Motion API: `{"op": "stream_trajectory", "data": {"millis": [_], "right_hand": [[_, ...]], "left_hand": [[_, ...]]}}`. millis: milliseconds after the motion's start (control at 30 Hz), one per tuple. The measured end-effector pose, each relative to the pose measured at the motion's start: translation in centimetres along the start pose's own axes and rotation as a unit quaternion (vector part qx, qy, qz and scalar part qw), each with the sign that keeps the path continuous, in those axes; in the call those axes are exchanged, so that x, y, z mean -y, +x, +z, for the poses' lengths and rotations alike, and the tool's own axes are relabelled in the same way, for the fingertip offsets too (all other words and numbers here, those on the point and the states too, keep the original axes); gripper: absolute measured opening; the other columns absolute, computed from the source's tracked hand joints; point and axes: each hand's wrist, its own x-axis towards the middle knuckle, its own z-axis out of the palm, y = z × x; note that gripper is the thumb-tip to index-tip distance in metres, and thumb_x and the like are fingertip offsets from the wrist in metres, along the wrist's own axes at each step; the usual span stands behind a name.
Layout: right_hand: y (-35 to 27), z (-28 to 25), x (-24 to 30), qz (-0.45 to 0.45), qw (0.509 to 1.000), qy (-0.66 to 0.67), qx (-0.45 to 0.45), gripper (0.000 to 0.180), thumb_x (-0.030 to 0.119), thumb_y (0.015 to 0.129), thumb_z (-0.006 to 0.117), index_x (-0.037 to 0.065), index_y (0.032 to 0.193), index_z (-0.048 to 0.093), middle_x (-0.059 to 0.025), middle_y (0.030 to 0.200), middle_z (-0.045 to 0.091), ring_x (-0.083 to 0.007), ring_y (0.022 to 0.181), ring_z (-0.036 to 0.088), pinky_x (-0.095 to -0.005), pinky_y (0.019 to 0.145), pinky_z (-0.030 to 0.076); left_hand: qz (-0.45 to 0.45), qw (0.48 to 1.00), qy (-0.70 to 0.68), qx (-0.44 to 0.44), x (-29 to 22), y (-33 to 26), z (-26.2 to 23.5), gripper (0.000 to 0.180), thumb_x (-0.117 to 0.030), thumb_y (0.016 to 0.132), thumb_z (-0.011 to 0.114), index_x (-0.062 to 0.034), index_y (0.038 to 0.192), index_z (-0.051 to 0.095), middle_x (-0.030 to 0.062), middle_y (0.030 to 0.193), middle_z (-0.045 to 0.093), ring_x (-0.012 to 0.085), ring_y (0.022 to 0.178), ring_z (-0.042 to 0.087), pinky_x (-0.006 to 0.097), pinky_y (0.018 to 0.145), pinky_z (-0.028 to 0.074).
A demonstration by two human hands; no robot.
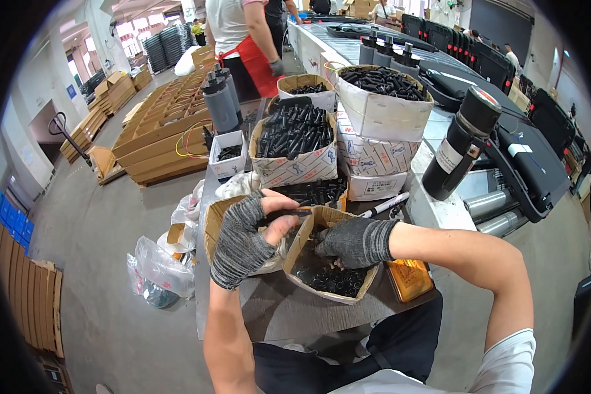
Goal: Moving treadmill side panels onto a conveyor belt and manually assembling small rubber rings onto plastic tubes.
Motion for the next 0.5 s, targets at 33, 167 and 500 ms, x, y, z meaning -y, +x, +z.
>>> {"op": "stream_trajectory", "data": {"millis": [33, 167, 500], "right_hand": [[-0.4, 0.0, -0.1, -0.011, 1.000, 0.001, -0.015, 0.019, 0.018, 0.080, 0.061, 0.007, 0.094, 0.069, -0.0153, 0.089, 0.068, -0.0355, 0.090, 0.065, -0.0439, 0.079, 0.051], [-0.1, 0.3, 0.2, -0.032, 0.999, -0.037, 0.025, 0.024, 0.015, 0.079, 0.063, 0.005, 0.101, 0.063, -0.0153, 0.093, 0.063, -0.0359, 0.093, 0.062, -0.0446, 0.082, 0.049], [-1.2, 0.3, 1.0, -0.019, 1.000, -0.005, 0.010, 0.019, 0.015, 0.078, 0.061, 0.005, 0.094, 0.065, -0.0171, 0.088, 0.065, -0.0365, 0.090, 0.063, -0.0454, 0.079, 0.049]], "left_hand": [[0.015, 1.000, -0.014, 0.005, -0.4, 0.3, 0.2, 0.019, 0.000, 0.078, 0.068, -0.0011, 0.097, 0.066, 0.0104, 0.087, 0.065, 0.0215, 0.083, 0.063, 0.031, 0.075, 0.050], [0.047, 0.999, 0.013, 0.013, -0.8, -0.2, -0.2, 0.020, 0.000, 0.076, 0.070, -0.0025, 0.096, 0.067, 0.0107, 0.086, 0.065, 0.0246, 0.083, 0.063, 0.034, 0.077, 0.051], [0.028, 0.999, -0.045, 0.007, -0.5, -1.0, 0.5, 0.021, -0.002, 0.078, 0.070, -0.0013, 0.099, 0.067, 0.0122, 0.090, 0.066, 0.0233, 0.085, 0.064, 0.032, 0.076, 0.051]]}}
